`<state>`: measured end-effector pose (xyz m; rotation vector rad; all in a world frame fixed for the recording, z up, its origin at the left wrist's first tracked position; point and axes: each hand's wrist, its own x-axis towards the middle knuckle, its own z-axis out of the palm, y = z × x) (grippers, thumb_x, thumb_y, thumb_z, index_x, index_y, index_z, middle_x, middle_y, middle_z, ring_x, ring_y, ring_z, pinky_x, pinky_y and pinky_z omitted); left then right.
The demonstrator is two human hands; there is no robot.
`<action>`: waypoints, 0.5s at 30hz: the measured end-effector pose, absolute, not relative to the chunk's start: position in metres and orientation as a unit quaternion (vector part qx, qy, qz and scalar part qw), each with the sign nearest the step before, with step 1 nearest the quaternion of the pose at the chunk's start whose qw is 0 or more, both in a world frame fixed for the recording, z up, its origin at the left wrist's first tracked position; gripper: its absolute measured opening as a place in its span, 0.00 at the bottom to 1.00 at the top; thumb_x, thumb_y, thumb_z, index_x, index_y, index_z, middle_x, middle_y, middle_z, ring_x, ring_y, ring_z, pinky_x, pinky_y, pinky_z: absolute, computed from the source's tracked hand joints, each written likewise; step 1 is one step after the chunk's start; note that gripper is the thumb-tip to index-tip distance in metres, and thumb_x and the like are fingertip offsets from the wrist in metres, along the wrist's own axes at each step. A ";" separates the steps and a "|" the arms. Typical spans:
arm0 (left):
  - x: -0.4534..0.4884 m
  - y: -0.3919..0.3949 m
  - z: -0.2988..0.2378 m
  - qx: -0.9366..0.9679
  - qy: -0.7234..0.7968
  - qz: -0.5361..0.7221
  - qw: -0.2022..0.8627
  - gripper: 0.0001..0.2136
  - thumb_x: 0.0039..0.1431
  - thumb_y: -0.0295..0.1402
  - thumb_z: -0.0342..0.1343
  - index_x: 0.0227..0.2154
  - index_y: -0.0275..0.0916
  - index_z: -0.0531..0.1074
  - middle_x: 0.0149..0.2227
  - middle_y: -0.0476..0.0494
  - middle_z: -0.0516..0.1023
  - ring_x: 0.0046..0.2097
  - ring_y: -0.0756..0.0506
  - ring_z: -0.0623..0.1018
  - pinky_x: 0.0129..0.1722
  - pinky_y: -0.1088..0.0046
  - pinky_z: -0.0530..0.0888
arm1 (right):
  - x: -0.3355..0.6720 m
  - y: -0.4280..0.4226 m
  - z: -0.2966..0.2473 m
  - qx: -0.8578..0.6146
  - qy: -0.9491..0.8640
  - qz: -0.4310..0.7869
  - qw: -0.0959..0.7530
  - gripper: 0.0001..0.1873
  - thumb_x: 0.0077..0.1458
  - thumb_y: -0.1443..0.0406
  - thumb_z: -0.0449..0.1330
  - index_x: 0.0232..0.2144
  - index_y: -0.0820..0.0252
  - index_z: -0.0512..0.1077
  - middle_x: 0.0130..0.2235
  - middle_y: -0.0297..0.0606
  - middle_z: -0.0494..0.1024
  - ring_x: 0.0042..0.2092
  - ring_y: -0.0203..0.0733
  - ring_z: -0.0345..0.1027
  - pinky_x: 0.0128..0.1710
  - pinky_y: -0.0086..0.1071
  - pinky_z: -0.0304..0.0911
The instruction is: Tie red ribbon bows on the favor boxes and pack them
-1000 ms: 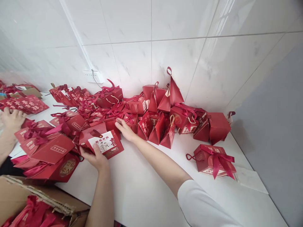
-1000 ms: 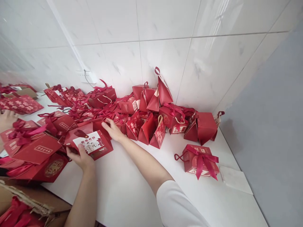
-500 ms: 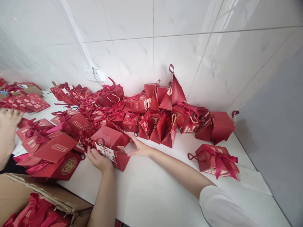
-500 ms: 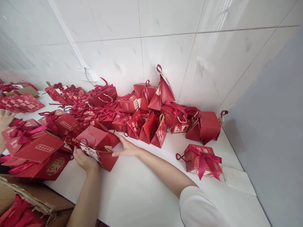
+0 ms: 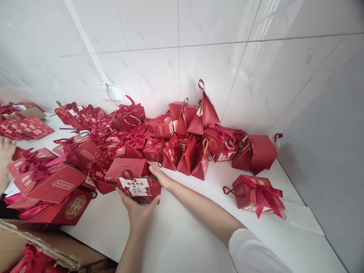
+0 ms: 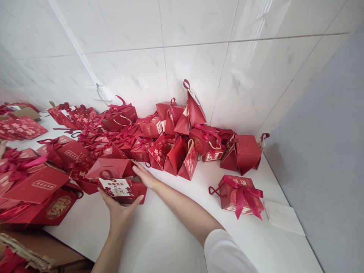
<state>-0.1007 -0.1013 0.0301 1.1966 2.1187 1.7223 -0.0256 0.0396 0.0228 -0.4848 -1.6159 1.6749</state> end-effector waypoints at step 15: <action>-0.091 -0.114 0.019 0.449 0.726 0.518 0.055 0.58 0.46 0.38 0.67 0.70 0.39 0.30 0.72 0.31 0.35 0.72 0.32 0.41 0.69 0.48 0.45 | -0.002 0.019 0.027 -0.154 -0.624 0.647 0.409 0.28 0.62 0.43 0.50 0.56 0.49 0.69 0.61 0.38 0.67 0.65 0.46 0.56 0.66 0.43 0.49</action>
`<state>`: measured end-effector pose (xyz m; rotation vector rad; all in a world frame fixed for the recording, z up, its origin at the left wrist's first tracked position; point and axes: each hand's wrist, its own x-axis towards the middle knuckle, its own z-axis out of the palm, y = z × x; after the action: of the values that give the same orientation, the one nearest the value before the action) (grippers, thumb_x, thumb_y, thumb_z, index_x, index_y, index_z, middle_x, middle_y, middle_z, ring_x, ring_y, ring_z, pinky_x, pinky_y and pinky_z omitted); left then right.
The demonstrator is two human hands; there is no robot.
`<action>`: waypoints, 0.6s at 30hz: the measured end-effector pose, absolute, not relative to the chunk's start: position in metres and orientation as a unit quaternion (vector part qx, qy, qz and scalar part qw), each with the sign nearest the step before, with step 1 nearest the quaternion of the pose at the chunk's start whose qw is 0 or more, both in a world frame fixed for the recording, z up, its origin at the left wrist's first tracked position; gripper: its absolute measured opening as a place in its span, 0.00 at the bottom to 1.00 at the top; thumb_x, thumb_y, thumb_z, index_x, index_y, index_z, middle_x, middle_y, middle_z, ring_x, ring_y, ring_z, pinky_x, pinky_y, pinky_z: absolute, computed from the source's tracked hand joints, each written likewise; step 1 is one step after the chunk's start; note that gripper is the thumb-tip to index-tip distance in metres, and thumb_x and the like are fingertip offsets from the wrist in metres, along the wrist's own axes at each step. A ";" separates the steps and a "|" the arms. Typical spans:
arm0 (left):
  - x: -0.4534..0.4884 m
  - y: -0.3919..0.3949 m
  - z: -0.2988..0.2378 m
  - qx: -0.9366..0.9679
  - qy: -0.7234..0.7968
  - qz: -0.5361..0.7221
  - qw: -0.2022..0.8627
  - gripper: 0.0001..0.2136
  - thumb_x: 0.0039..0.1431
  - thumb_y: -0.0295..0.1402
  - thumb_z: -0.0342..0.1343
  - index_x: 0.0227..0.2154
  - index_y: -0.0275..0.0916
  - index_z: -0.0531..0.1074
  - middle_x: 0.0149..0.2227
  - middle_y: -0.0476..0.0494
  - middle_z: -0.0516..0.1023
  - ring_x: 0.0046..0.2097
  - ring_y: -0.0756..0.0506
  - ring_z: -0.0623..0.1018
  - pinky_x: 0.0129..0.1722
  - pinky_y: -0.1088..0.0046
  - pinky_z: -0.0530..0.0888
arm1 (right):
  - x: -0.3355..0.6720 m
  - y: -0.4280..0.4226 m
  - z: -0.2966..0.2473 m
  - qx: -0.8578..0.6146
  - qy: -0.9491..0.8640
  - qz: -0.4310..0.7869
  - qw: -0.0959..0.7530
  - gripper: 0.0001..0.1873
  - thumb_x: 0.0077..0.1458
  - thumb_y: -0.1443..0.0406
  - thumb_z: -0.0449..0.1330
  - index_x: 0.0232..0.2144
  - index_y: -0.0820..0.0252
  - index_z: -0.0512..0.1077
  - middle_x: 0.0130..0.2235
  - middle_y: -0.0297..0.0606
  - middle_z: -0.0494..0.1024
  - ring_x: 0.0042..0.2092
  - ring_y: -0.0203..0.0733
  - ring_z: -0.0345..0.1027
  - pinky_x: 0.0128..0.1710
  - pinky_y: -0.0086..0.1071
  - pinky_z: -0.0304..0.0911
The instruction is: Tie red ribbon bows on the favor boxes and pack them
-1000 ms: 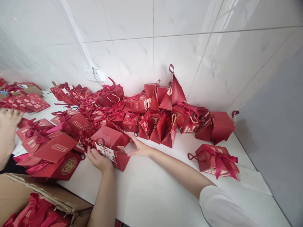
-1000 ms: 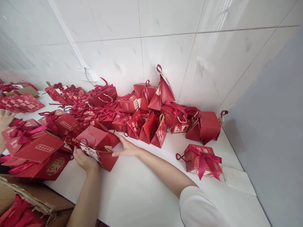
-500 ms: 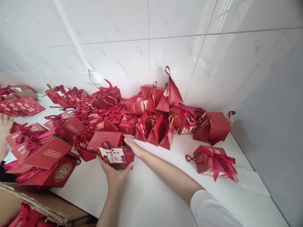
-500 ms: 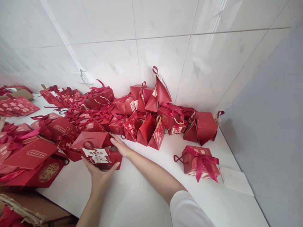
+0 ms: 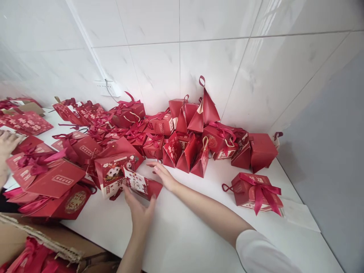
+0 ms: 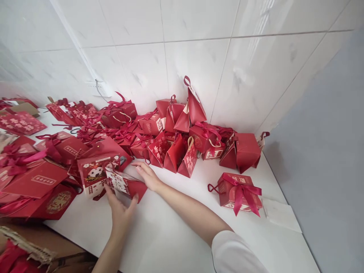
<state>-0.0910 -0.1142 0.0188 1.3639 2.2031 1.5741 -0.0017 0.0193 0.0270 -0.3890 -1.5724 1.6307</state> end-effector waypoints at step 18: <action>-0.136 -0.085 0.038 0.236 0.690 0.684 0.021 0.23 0.67 0.45 0.44 0.58 0.37 0.63 0.58 0.36 0.68 0.58 0.42 0.71 0.60 0.60 0.66 | -0.003 -0.012 0.010 -0.299 -0.705 0.494 0.411 0.49 0.53 0.55 0.65 0.69 0.57 0.45 0.68 0.46 0.56 0.69 0.50 0.49 0.68 0.46 0.47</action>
<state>-0.1357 -0.0847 0.0384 0.7325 2.1396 2.1197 -0.0029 -0.0117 0.0104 -0.7530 -1.7751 1.2436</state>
